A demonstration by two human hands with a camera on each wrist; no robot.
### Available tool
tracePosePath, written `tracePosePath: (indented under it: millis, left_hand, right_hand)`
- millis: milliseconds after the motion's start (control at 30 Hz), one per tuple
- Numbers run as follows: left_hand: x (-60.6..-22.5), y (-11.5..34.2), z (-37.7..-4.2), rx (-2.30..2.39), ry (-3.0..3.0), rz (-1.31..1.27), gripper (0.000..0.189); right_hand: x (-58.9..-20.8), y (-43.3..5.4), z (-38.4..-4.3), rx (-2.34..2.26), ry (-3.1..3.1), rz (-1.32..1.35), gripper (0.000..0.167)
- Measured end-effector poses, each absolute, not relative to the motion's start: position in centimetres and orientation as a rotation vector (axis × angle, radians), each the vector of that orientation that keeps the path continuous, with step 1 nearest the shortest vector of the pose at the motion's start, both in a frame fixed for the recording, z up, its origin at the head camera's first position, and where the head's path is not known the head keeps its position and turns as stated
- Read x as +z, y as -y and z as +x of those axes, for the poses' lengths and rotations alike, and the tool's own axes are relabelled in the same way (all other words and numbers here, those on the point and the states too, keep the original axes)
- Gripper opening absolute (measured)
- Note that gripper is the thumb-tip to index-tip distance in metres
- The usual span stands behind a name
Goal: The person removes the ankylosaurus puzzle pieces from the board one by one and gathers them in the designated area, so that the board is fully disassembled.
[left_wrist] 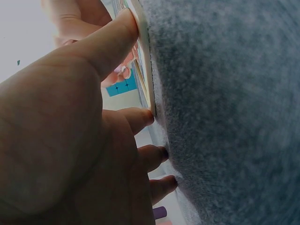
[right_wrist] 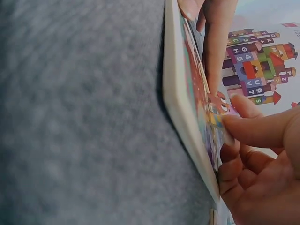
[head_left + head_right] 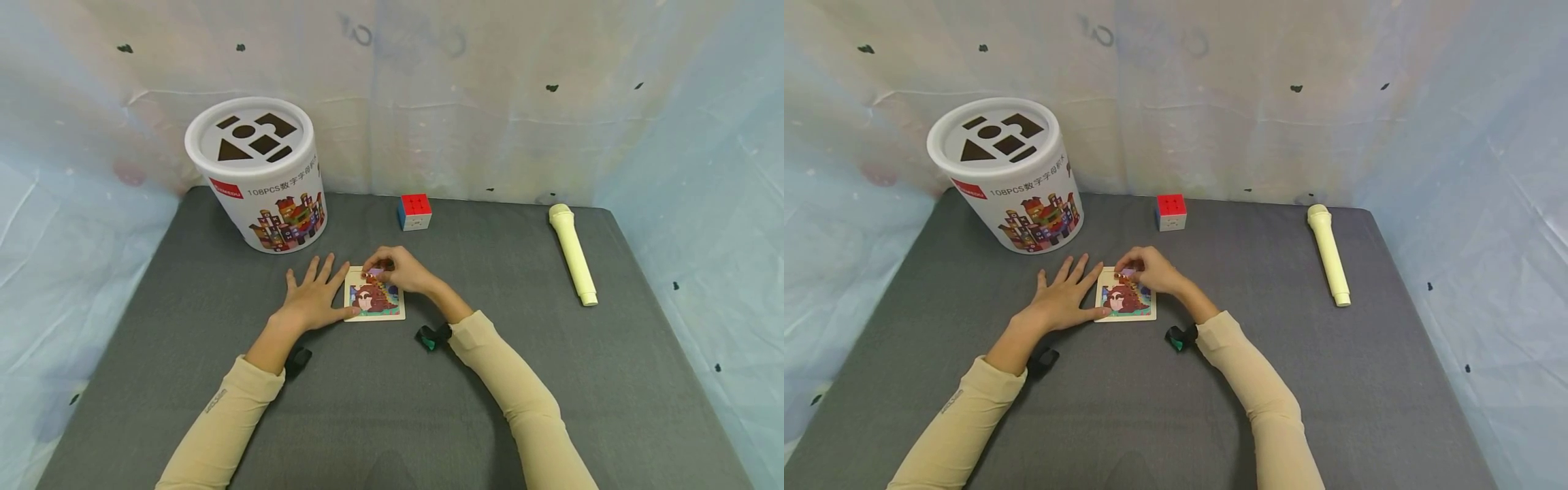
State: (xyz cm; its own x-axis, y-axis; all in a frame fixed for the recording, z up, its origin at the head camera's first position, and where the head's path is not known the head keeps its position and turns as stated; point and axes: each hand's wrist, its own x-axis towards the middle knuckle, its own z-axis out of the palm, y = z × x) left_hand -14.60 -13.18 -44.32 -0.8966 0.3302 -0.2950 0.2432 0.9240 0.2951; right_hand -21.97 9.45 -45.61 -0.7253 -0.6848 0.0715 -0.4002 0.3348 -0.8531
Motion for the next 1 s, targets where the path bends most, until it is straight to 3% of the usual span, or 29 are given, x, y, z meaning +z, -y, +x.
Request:
tracePosePath:
  millis: [600,1000]
  left_hand:
    - [-44.5,13.2,-14.5,0.378,-2.740,0.418,0.098]
    - [-44.6,13.2,-14.6,0.401,-2.735,0.420,0.099]
  right_hand:
    - [-44.4,-15.1,-21.7,-1.539,-2.276,-0.652,0.024]
    - [-44.7,-19.9,-21.3,-1.407,-2.388,-0.676,0.020]
